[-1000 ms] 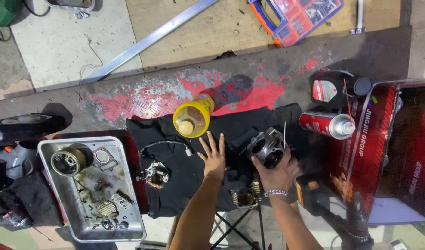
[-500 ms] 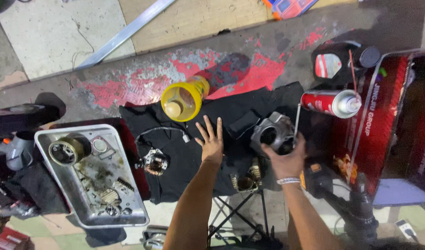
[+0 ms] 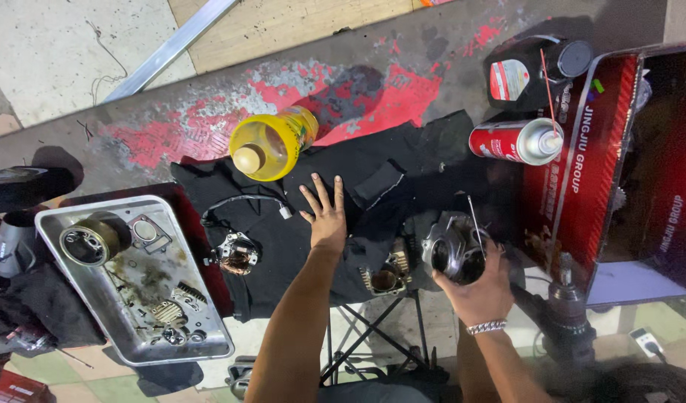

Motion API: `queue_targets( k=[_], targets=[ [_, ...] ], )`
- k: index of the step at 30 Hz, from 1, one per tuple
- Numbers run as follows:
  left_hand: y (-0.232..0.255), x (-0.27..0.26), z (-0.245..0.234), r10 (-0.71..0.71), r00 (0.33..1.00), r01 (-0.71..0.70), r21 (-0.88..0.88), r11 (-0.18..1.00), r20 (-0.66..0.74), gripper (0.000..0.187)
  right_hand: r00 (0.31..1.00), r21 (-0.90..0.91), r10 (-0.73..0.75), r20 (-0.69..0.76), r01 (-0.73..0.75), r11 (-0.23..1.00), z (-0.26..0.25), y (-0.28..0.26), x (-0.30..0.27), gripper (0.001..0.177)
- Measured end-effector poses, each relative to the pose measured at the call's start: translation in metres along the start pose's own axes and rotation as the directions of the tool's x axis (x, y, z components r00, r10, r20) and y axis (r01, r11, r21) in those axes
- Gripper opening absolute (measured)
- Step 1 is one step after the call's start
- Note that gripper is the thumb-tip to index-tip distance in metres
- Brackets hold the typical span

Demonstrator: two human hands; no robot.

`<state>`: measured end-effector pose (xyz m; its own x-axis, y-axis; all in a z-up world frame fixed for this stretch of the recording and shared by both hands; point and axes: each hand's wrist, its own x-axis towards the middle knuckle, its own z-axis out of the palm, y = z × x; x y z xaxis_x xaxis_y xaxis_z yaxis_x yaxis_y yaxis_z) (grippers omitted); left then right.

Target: The person is working on a disassembled engine cylinder head, using a screwdriver to remove small components and place them into a metal tray. They handle the cylinder head and other engine parts, occasionally adjusting their position and the placement of the parts on the work surface.

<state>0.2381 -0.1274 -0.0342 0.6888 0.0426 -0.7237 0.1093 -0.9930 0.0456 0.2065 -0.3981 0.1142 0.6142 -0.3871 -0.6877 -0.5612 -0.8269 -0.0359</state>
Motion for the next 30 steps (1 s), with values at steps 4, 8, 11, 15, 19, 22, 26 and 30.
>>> queue_targets(
  k=[4,8,11,15,19,22,26,30],
  targets=[
    [0.001,0.000,-0.004,0.008,1.000,-0.009,0.009,1.000,0.017,0.092,0.993,-0.061,0.092,0.080,-0.087,0.994,0.005,0.005,0.002,0.122],
    [0.000,-0.001,-0.005,0.013,0.999,-0.014,0.021,1.000,0.044,0.095,0.995,-0.076,-0.070,-0.073,0.064,0.995,0.001,-0.006,0.007,0.122],
    [0.002,0.001,-0.004,-0.007,0.999,0.004,0.064,0.998,0.054,0.099,0.999,0.035,0.052,0.008,-0.052,0.998,-0.006,-0.030,0.020,0.118],
    [-0.001,0.000,-0.001,-0.005,0.999,0.004,0.033,0.999,0.041,0.097,0.989,0.014,-0.073,-0.130,0.075,0.997,-0.011,-0.053,0.037,0.116],
    [0.000,0.002,0.002,-0.008,1.000,0.008,0.012,1.000,0.030,0.096,0.994,0.023,-0.057,-0.088,0.059,0.998,-0.010,-0.061,0.053,0.114],
    [-0.001,0.002,0.005,-0.007,1.000,0.007,0.009,1.000,-0.005,0.094,0.967,-0.087,-0.178,-0.184,0.164,0.983,-0.002,-0.058,0.049,0.110],
    [-0.002,0.002,0.006,-0.010,1.000,0.010,-0.011,1.000,-0.008,0.093,0.747,-0.099,-0.438,-0.501,0.453,0.886,0.005,-0.048,0.045,0.092],
    [-0.003,0.001,0.009,-0.003,0.999,0.002,-0.033,0.999,-0.033,0.090,0.594,-0.116,-0.570,-0.568,0.628,0.770,0.017,-0.066,0.086,0.060]
  ],
)
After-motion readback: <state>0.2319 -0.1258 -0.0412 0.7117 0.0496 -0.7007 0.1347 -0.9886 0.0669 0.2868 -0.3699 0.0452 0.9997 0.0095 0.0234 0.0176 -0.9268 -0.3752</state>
